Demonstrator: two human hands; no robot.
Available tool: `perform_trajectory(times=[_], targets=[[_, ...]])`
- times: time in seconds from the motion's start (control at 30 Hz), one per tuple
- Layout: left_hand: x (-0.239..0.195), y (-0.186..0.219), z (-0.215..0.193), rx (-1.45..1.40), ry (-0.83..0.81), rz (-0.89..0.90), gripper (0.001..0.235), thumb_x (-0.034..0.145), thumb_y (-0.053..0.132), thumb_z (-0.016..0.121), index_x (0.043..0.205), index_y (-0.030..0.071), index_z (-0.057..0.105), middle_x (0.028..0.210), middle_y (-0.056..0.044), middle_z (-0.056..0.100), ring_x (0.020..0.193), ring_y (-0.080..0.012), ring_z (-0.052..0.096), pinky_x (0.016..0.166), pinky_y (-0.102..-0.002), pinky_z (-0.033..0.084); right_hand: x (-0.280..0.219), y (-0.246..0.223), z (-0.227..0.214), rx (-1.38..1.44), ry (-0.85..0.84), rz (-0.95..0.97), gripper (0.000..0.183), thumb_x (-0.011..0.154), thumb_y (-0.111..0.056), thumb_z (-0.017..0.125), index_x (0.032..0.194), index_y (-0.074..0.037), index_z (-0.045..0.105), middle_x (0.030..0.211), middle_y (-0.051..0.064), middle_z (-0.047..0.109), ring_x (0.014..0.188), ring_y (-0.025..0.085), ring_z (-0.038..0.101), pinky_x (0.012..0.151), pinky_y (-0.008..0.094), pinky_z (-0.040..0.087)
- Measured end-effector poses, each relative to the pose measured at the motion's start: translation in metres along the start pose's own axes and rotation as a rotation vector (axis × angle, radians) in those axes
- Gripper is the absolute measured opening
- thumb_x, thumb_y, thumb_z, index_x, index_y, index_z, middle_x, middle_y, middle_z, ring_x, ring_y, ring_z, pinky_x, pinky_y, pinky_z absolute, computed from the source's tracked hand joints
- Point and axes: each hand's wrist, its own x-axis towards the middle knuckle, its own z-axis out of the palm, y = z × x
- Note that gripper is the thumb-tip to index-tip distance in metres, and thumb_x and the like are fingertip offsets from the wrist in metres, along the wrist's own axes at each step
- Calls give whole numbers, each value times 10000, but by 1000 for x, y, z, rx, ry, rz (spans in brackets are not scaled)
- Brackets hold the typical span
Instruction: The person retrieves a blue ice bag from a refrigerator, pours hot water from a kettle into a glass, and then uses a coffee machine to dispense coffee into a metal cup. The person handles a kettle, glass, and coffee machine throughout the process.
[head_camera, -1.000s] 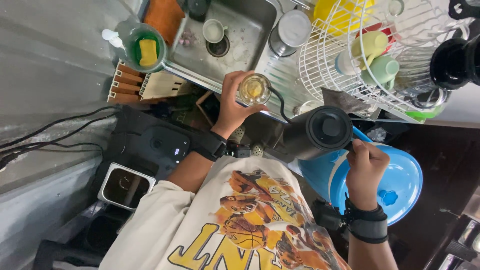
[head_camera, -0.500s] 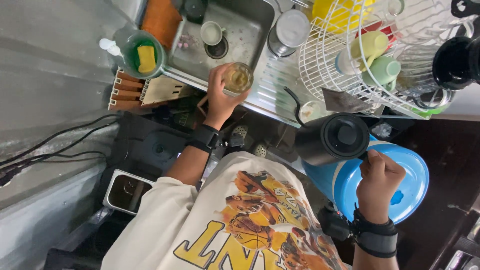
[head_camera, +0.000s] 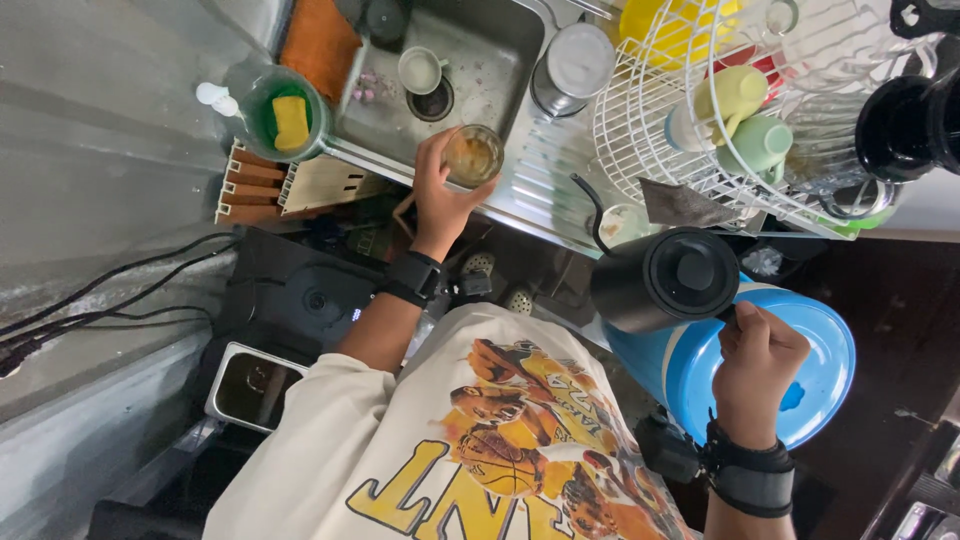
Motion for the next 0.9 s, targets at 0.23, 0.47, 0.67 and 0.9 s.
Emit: perform_trajectory(times=[0.23, 0.47, 0.67, 0.9], targets=[[-5, -13, 5, -26, 39, -84, 767, 815, 182, 941, 1430, 125, 487, 1436, -73, 481, 1368, -255, 520, 1050, -435, 589, 2, 4, -1, 23, -8, 1, 398, 1043, -33, 555, 654, -32, 473, 641, -40, 385, 570, 45, 291, 518, 246, 210], [-4, -7, -1, -7, 32, -53, 781, 824, 172, 932, 1456, 121, 476, 1426, -85, 474, 1355, -260, 535, 1078, -456, 591, 0, 5, 0, 39, -5, 29, 419, 1050, -40, 559, 648, -51, 443, 642, -52, 362, 575, 40, 278, 521, 243, 203], [-12, -17, 2, 35, -4, -67, 743, 859, 208, 940, 1425, 116, 467, 1419, -84, 473, 1352, -254, 537, 1038, -424, 605, 1, 4, 1, 20, -23, 20, 407, 1045, -35, 549, 650, -46, 450, 641, -49, 372, 572, 42, 285, 520, 250, 203], [-21, -24, 4, 14, 23, -133, 759, 808, 192, 957, 1406, 128, 494, 1407, -96, 511, 1325, -271, 549, 1005, -460, 561, 5, 12, -2, 49, -18, 29, 408, 1047, -33, 552, 658, -60, 431, 656, -49, 364, 578, 50, 294, 523, 258, 210]])
